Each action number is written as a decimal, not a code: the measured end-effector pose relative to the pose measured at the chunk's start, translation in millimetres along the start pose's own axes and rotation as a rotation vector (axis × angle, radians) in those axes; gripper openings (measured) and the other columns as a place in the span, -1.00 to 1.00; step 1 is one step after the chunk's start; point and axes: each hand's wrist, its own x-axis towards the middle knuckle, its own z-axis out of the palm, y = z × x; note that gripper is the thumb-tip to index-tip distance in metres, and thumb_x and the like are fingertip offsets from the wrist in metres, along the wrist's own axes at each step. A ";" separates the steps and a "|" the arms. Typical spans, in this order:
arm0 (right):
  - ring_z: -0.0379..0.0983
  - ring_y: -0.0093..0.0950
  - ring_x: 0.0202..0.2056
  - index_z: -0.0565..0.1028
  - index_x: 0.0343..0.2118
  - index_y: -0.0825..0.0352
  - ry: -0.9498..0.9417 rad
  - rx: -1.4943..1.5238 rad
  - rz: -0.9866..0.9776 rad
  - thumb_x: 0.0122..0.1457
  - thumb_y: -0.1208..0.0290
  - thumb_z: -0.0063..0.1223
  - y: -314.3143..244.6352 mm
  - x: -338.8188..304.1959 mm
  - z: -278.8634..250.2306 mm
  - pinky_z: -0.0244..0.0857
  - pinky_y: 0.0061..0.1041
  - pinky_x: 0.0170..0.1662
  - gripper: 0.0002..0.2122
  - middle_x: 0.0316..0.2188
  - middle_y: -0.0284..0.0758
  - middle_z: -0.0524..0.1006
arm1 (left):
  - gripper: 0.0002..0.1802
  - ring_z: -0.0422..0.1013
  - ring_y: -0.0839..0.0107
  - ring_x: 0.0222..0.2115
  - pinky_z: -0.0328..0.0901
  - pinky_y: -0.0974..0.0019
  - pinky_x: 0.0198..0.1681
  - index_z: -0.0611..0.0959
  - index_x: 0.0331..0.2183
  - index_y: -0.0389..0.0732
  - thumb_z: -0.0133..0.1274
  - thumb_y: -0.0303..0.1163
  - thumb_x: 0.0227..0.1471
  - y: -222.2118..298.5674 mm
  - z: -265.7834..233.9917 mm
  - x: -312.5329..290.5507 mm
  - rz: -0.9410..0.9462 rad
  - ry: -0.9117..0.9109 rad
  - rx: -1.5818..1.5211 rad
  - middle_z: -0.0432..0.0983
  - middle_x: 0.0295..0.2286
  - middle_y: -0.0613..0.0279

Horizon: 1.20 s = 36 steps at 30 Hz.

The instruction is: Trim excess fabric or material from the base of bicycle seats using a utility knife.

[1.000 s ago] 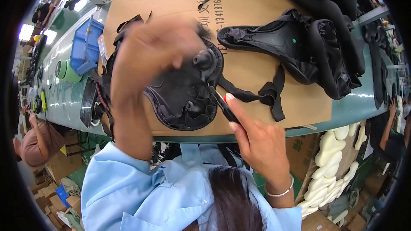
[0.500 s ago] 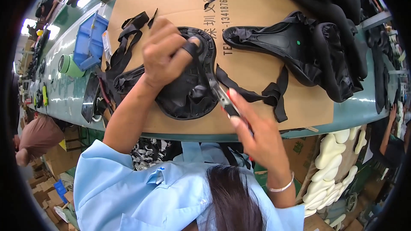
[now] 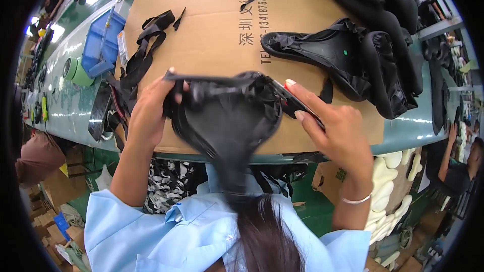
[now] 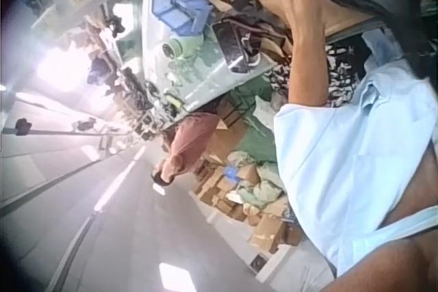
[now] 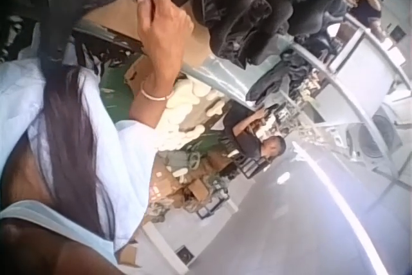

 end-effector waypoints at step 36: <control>0.43 -0.35 -0.08 0.08 0.21 0.48 0.438 0.415 0.089 -0.04 0.46 0.29 -21.6 -24.9 85.3 0.31 -0.44 -0.03 -0.23 -0.02 -0.08 0.40 | -0.44 0.33 0.07 0.00 0.20 0.19 0.07 0.39 -0.03 -0.35 0.20 -0.32 -0.02 -8.2 15.9 -13.4 0.422 -0.278 0.436 0.41 -0.07 -0.08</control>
